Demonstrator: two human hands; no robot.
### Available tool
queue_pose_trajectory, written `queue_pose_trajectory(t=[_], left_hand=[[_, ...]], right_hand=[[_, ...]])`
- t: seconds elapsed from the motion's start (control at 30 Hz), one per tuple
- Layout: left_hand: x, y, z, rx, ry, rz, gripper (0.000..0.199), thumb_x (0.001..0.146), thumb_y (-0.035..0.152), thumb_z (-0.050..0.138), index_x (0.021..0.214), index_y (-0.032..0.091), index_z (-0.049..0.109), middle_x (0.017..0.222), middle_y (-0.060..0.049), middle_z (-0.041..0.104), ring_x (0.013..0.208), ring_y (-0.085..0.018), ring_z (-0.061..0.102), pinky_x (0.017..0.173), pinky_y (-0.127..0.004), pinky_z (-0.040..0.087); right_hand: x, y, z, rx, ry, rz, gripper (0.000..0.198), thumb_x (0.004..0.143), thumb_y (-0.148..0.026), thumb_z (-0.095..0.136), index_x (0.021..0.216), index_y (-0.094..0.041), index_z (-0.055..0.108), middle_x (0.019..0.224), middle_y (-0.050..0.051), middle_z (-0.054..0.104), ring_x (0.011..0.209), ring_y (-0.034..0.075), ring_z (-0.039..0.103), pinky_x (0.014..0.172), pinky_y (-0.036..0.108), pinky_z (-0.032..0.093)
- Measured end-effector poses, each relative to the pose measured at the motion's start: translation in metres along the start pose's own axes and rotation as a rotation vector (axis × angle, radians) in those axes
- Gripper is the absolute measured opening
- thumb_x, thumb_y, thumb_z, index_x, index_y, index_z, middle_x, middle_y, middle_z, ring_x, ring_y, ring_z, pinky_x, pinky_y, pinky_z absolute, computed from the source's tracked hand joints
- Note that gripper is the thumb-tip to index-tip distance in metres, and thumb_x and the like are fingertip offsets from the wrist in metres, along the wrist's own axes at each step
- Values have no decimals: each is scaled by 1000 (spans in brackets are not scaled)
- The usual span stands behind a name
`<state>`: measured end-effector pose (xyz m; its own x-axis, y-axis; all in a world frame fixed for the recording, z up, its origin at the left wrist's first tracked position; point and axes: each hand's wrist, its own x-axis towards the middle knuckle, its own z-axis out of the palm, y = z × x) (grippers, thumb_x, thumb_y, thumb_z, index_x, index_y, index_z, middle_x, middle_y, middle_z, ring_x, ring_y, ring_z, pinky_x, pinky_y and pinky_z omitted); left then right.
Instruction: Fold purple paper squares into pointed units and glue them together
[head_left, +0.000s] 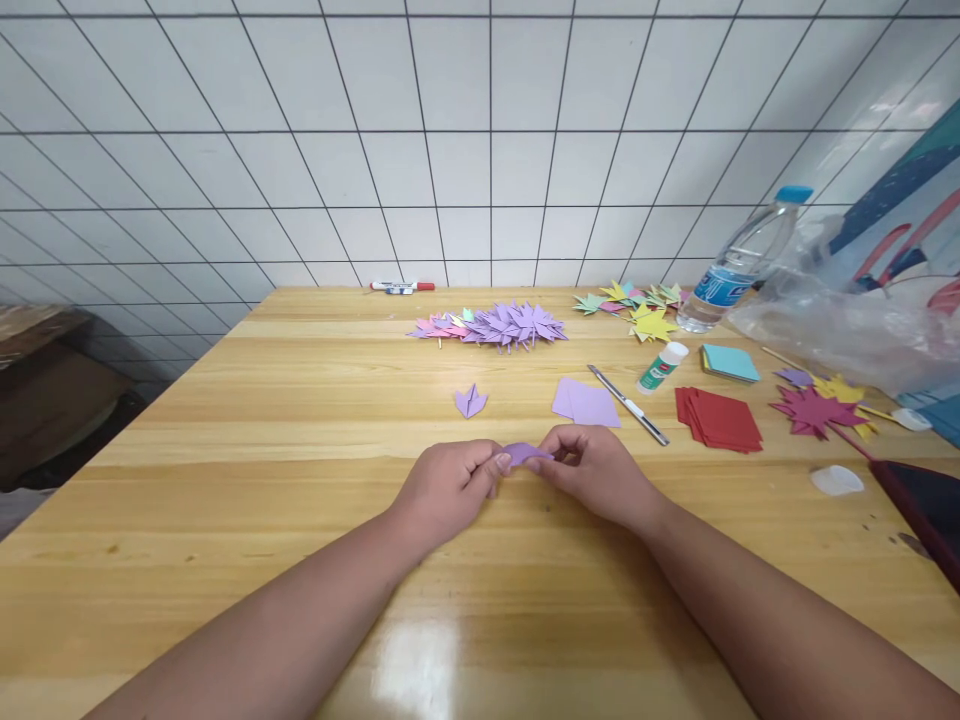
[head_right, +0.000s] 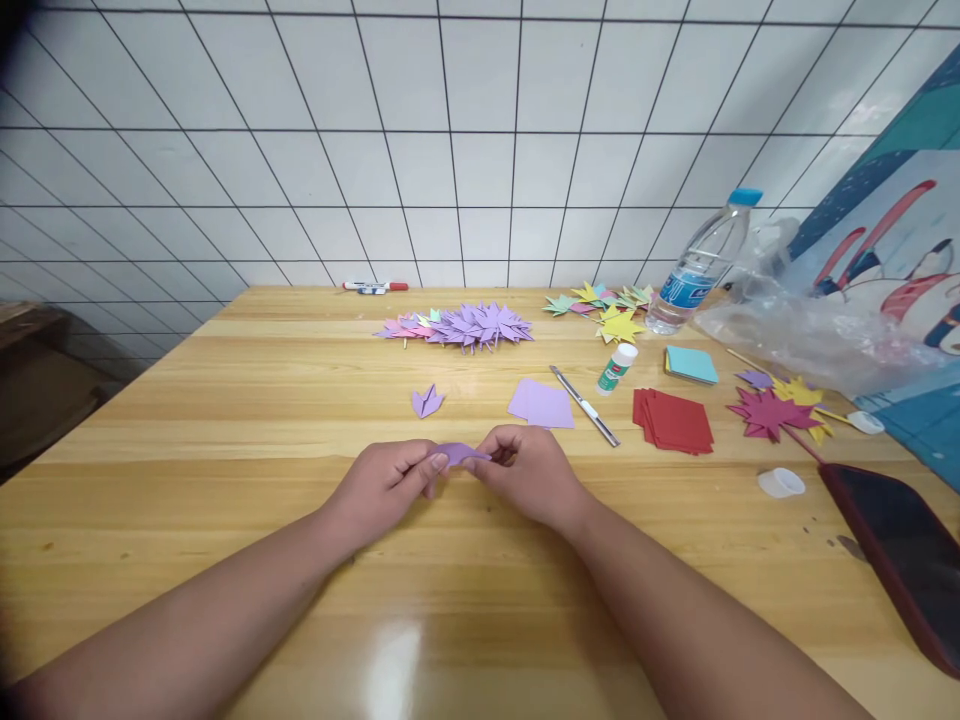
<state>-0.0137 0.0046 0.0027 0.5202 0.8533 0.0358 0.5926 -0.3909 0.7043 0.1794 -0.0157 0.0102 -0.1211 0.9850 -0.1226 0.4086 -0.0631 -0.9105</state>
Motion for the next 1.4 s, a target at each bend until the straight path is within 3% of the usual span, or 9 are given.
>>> queue_pose_trajectory(t=[0.1,0.37,0.5,0.63,0.77,1.07,1.4], left_hand=[[1,-1,0,-14,7,-34,35,88,40,37,73,20,62,58,4,62,56,-11,56,55,-21,36],[2,-4,3,-120,8,-66,34,87,40,38,72,19,62,57,3,61,54,-12,55,54,-21,37],[2,-5,5,-129,4,-46,35,86,39,39,68,19,60,57,3,60,54,-11,53,55,-21,37],[0,-5,8,-127,6,-25,33,84,42,44,67,17,60,61,2,59,55,-11,50,53,-21,35],[0,-5,10,-247,5,-51,28,80,41,50,75,16,61,64,2,58,56,-11,49,50,-20,33],[6,-6,1,-534,-16,-100,30,78,38,57,64,13,65,64,-3,64,62,-12,54,60,-21,39],[6,-7,1,-506,-69,-106,35,80,43,54,68,13,70,67,-6,69,64,-15,60,63,-24,45]], right_hand=[[2,3,-7,30,-13,10,18,66,-31,69,67,-14,63,57,-2,56,51,8,45,48,20,34],[2,6,-13,74,-146,-83,26,81,-37,53,74,-15,65,71,3,64,68,13,56,65,23,43],[-1,5,-3,-22,-114,-165,21,80,-36,55,82,-17,63,71,0,60,62,11,50,56,21,39],[-4,4,8,-166,-49,-201,17,79,-30,55,68,-17,57,58,-4,49,53,8,41,48,20,31],[-4,2,9,-137,-7,-220,17,78,-27,55,64,-17,53,57,-4,46,53,8,40,49,20,30],[0,4,0,58,14,-173,28,75,-39,60,62,-16,50,57,-5,39,54,9,35,50,21,27],[0,3,-5,81,11,-119,26,75,-38,58,62,-17,50,58,-4,39,56,10,36,52,22,28]])
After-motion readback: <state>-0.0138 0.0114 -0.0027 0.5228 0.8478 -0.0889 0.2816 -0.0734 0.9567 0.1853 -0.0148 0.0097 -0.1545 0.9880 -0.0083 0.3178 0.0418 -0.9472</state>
